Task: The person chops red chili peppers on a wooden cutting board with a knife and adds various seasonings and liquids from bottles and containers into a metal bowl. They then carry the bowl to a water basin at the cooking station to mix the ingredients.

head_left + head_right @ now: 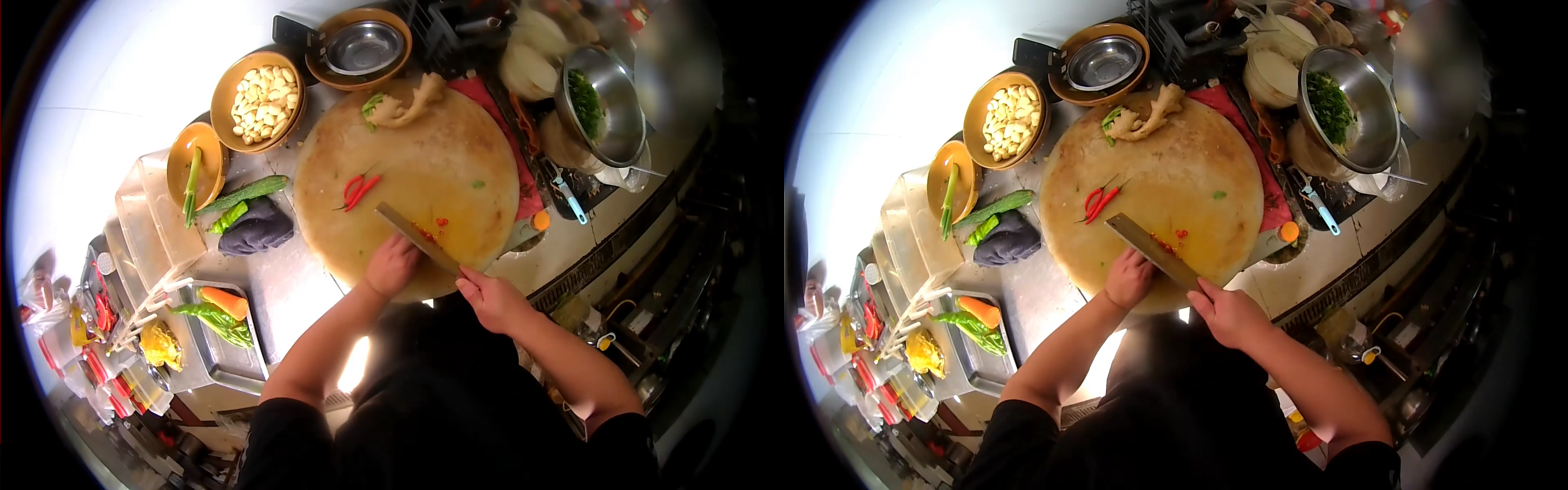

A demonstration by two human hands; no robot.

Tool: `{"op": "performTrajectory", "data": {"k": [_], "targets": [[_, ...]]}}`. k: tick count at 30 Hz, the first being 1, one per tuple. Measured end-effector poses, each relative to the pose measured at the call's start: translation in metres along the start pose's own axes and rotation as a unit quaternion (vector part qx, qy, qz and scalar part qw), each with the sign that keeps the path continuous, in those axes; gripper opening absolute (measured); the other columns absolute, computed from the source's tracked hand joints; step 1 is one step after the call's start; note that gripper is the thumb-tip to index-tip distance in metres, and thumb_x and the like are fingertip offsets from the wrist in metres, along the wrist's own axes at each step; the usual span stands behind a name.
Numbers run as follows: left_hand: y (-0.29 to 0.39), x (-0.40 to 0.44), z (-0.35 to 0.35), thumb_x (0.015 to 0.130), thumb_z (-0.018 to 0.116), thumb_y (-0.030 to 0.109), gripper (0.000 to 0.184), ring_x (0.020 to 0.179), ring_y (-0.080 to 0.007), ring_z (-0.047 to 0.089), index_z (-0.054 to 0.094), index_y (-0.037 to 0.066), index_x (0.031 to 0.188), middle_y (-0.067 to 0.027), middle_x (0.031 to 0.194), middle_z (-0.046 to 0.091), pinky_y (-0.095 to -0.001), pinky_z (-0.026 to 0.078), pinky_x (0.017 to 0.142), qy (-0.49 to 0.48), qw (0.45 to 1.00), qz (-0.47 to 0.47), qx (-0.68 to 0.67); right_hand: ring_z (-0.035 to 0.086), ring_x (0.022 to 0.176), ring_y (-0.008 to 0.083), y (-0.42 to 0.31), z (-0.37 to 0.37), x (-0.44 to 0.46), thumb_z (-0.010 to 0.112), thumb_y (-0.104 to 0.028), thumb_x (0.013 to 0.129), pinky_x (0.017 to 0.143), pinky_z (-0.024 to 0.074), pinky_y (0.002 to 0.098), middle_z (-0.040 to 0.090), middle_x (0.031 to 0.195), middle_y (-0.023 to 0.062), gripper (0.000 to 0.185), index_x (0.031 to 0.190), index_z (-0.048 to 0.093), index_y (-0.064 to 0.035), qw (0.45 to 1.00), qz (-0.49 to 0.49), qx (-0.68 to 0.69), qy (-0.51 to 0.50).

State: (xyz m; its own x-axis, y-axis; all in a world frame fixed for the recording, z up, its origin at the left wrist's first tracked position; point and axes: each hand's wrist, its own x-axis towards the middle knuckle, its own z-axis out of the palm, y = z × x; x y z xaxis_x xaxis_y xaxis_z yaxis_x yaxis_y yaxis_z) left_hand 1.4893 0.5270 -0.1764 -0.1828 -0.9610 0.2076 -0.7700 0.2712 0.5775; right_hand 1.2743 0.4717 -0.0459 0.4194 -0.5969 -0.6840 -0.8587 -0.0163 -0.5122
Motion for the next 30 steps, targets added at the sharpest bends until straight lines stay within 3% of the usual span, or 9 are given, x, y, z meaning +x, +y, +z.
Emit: {"op": "performTrajectory", "data": {"k": [2, 4, 11, 13, 15, 17, 23, 28, 30], "targets": [[0.002, 0.004, -0.001, 0.076, 0.061, 0.007, 0.025, 0.107, -0.03, 0.056, 0.069, 0.003, 0.099, -0.0093, 0.11, 0.062, -0.0352, 0.051, 0.087, 0.012, 1.0, 0.002, -0.001, 0.06, 0.1, 0.0428, 0.008, -0.009, 0.0, 0.046, -0.043, 0.097, 0.085, 0.0493, 0.044, 0.064, 0.103, 0.026, 0.051, 0.127, 0.055, -0.0027, 0.998, -0.037, 0.049, 0.015], [-0.001, 0.006, 0.0, 0.064, 0.062, 0.003, 0.029, 0.103, -0.0317, 0.059, 0.068, 0.003, 0.093, -0.0112, 0.102, 0.064, -0.0368, 0.051, 0.088, 0.049, 0.998, 0.03, -0.005, 0.06, 0.1, 0.0427, 0.004, -0.02, -0.019, 0.046, -0.043, 0.097, 0.086, 0.0492, 0.0439, 0.064, 0.104, 0.026, 0.051, 0.126, 0.055, -0.0028, 0.998, -0.039, 0.05, 0.008], [-0.002, -0.001, 0.004, 0.064, 0.064, 0.003, 0.029, 0.102, -0.0321, 0.058, 0.068, 0.004, 0.092, -0.0107, 0.102, 0.064, -0.0363, 0.051, 0.087, 0.039, 0.999, 0.021, 0.003, 0.061, 0.098, 0.043, 0.001, -0.017, -0.018, 0.046, -0.041, 0.097, 0.086, 0.0497, 0.0424, 0.065, 0.102, 0.0256, 0.049, 0.125, 0.056, -0.0019, 0.999, 0.003, 0.023, -0.034], [-0.003, -0.004, 0.006, 0.073, 0.058, 0.006, 0.028, 0.113, -0.029, 0.055, 0.069, 0.004, 0.098, -0.0086, 0.11, 0.062, -0.0344, 0.051, 0.088, 0.002, 1.0, -0.027, -0.005, 0.061, 0.097, 0.0429, -0.004, -0.004, -0.001, 0.047, -0.041, 0.097, 0.085, 0.0498, 0.0422, 0.065, 0.101, 0.0254, 0.048, 0.125, 0.056, -0.0026, 1.0, -0.003, 0.009, -0.019], [0.001, -0.002, -0.002, 0.073, 0.058, 0.007, 0.028, 0.113, -0.0289, 0.055, 0.069, 0.005, 0.098, -0.0086, 0.111, 0.062, -0.0343, 0.051, 0.088, 0.001, 1.0, -0.017, 0.0, 0.061, 0.097, 0.0429, 0.001, 0.001, 0.012, 0.047, -0.041, 0.097, 0.084, 0.0499, 0.042, 0.065, 0.099, 0.0252, 0.047, 0.124, 0.057, -0.0034, 1.0, -0.008, -0.001, -0.001], [0.004, 0.002, -0.006, 0.074, 0.058, 0.007, 0.028, 0.113, -0.0289, 0.055, 0.069, 0.005, 0.099, -0.0087, 0.111, 0.062, -0.0342, 0.051, 0.088, 0.003, 1.0, -0.005, 0.0, 0.061, 0.097, 0.0428, 0.013, -0.009, 0.019, 0.047, -0.041, 0.097, 0.084, 0.0497, 0.0417, 0.065, 0.099, 0.0254, 0.047, 0.123, 0.058, -0.0038, 0.994, -0.067, 0.089, -0.002], [-0.002, -0.003, 0.003, 0.077, 0.058, 0.007, 0.026, 0.113, -0.0293, 0.055, 0.069, 0.005, 0.101, -0.0086, 0.112, 0.062, -0.0343, 0.051, 0.088, 0.03, 1.0, 0.003, 0.005, 0.061, 0.098, 0.0419, -0.002, -0.028, -0.032, 0.047, -0.04, 0.097, 0.084, 0.0496, 0.0416, 0.064, 0.101, 0.0266, 0.047, 0.121, 0.058, -0.0003, 0.998, -0.031, 0.047, -0.022], [0.0, -0.007, 0.002, 0.077, 0.057, 0.007, 0.024, 0.112, -0.0287, 0.055, 0.069, 0.004, 0.098, -0.0093, 0.113, 0.062, -0.0341, 0.051, 0.088, -0.003, 0.999, -0.036, -0.006, 0.061, 0.099, 0.0416, -0.008, -0.007, 0.007, 0.047, -0.04, 0.097, 0.085, 0.0493, 0.0416, 0.064, 0.102, 0.0263, 0.048, 0.121, 0.059, -0.0007, 0.999, 0.019, 0.003, -0.042], [0.0, -0.004, -0.002, 0.077, 0.057, 0.007, 0.024, 0.112, -0.0284, 0.055, 0.068, 0.003, 0.098, -0.0091, 0.113, 0.062, -0.034, 0.05, 0.089, 0.002, 1.0, -0.028, -0.006, 0.061, 0.1, 0.042, -0.008, 0.001, 0.022, 0.046, -0.041, 0.097, 0.085, 0.049, 0.0418, 0.064, 0.103, 0.0259, 0.048, 0.119, 0.06, -0.0003, 0.997, -0.066, 0.022, 0.019]]}}
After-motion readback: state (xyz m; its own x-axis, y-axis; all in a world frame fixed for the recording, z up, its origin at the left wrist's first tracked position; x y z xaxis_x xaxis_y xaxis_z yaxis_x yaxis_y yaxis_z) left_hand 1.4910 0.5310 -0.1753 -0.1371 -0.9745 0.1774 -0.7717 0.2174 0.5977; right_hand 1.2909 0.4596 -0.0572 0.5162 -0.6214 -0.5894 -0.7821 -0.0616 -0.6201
